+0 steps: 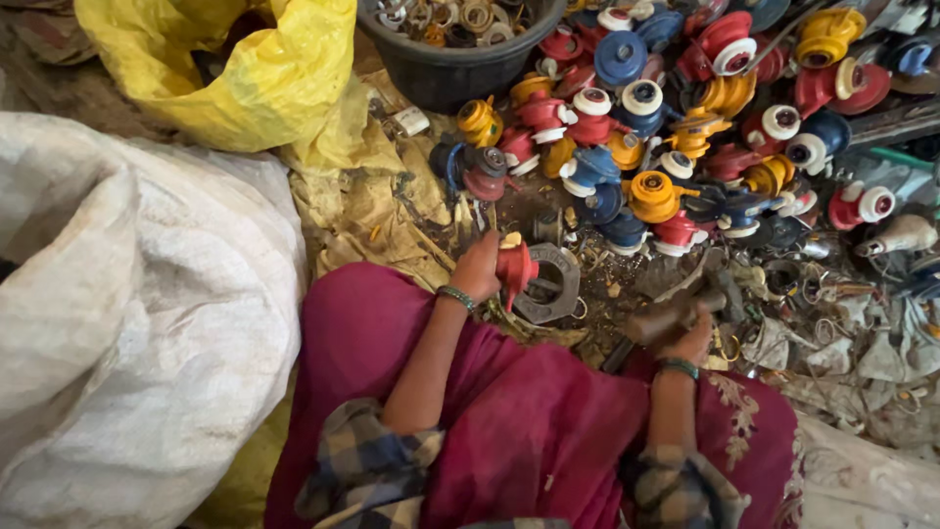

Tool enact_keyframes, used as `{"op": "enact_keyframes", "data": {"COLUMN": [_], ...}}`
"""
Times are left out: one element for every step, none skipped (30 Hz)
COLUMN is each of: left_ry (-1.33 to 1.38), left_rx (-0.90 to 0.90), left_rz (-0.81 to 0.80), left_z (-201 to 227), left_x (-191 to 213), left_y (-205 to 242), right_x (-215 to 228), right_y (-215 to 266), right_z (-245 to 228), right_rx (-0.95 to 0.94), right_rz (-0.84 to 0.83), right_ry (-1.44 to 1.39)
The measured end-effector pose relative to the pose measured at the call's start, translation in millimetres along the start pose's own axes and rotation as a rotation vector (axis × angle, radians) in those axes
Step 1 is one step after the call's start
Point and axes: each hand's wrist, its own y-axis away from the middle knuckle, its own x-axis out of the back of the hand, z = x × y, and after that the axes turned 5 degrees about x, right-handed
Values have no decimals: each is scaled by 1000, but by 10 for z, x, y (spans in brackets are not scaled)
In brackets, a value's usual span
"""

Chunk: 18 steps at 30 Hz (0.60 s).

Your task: The person sits on the floor and uses a hammer to strike a red mechanical part placed on a metal anvil. They repeatedly hit the part to adjust or separate its components while surrounded by a pile of similar colorful parts.

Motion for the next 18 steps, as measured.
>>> {"op": "enact_keyframes", "data": {"left_ry": [-46, -91, -137, -161, -184, -207, -229, -251, -272, -294, -317, -339, -338, -336, -332, -331, -327, -322], "left_rx": [9, 18, 25, 51, 78, 105, 90, 77, 65, 44, 25, 6, -27, -59, -91, -80, -69, -58], "left_rz": [9, 17, 27, 18, 9, 0, 23, 47, 66, 83, 99, 116, 138, 161, 178, 175, 175, 175], "left_z": [24, 51, 84, 114, 139, 163, 175, 181, 175, 163, 142, 122, 97, 73, 53, 26, 11, -2], "left_x": [-12, -19, -20, -18, -18, -17, -9, -5, -21, -42, -65, -89, -92, -97, -123, -143, -173, -204], "left_y": [-6, -5, -10, -4, 7, 6, 3, -6, 7, 8, 19, 18, -11, -46, -53, -64, -97, -133], "right_x": [4, 4, 2, -11, -36, -76, -146, -226, -299, -383, -464, -563, -695, -820, -917, -1005, -1081, -1144], "right_y": [-13, -3, 14, 64, 149, 265, 417, 581, 783, 981, 1191, 1386, 1547, 1704, 1860, 2000, 2099, 2166], "right_z": [-36, -61, -93, -116, -150, -190, -216, -274, -336, -427, -540, -663, -783, -884, -960, -988, -995, -970], "right_rx": [-21, -40, -55, -67, -78, -92, -55, -23, 27, 71, 111, 148, 181, 212, 224, 229, 239, 249], "right_rz": [-18, -41, -69, -87, -111, -97, -119, -138, -150, -161, -173, -196, -226, -261, -299, -312, -327, -342], "right_ry": [-60, -99, -128, -95, -67, 82, 112, 185, 317, 469, 615, 718, 792, 856, 931, 1002, 1077, 1151]}}
